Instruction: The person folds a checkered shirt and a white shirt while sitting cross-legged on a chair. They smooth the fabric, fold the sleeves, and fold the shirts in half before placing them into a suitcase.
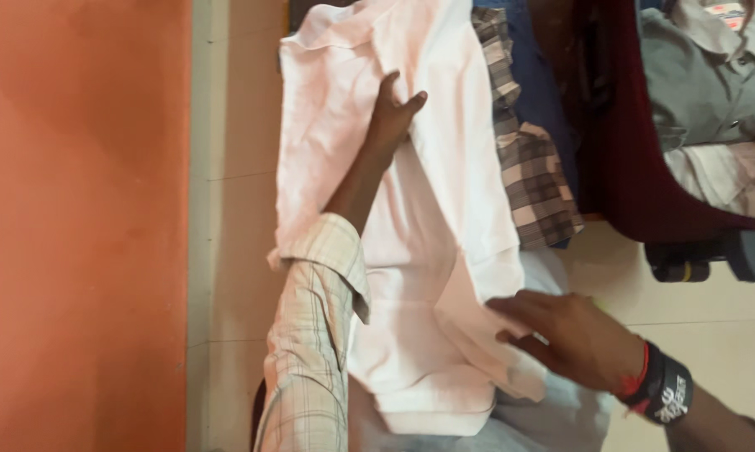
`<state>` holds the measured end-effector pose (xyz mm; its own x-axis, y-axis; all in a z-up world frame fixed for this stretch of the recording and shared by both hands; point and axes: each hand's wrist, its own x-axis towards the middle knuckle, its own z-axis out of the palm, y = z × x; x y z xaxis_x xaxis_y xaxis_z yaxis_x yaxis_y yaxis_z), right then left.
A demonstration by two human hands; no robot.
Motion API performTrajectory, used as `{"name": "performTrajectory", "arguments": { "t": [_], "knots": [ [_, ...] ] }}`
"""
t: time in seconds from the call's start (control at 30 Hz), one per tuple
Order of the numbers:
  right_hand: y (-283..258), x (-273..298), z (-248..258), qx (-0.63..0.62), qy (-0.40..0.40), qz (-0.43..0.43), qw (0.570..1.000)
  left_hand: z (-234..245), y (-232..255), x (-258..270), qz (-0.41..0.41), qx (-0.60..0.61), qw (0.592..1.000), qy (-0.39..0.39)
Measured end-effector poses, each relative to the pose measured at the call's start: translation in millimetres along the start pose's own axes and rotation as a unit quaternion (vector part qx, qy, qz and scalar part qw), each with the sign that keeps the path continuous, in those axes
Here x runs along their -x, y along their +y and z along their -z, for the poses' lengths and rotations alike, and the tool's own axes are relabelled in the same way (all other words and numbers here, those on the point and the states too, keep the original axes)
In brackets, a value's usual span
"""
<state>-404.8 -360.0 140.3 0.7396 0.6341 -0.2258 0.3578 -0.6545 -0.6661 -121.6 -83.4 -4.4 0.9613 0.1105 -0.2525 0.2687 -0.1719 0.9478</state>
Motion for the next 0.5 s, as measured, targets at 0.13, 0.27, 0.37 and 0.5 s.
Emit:
{"name": "performTrajectory", "arguments": {
  "t": [0.13, 0.27, 0.37, 0.5],
  "knots": [
    [9.8, 11.1, 11.7, -0.024, -0.063, -0.001, 0.998, -12.5, 10.1, -43.5, 0.020, 0.007, 1.000, 0.005],
    [31.4, 26.1, 15.0, -0.017, -0.167, -0.054, 0.984, -36.0, 6.4, -99.7, -0.049, -0.004, 0.998, 0.041],
    [62.2, 47.2, 13.1, 0.026, -0.135, -0.013, 0.990, -79.0, 15.1, -131.1, -0.142, -0.032, 0.985, 0.092],
    [105.2, 78.3, 12.4, 0.070, -0.191, -0.204, 0.958, -182.8, 44.6, -145.8, -0.244, -0.058, 0.968, 0.006]
  ]
}}
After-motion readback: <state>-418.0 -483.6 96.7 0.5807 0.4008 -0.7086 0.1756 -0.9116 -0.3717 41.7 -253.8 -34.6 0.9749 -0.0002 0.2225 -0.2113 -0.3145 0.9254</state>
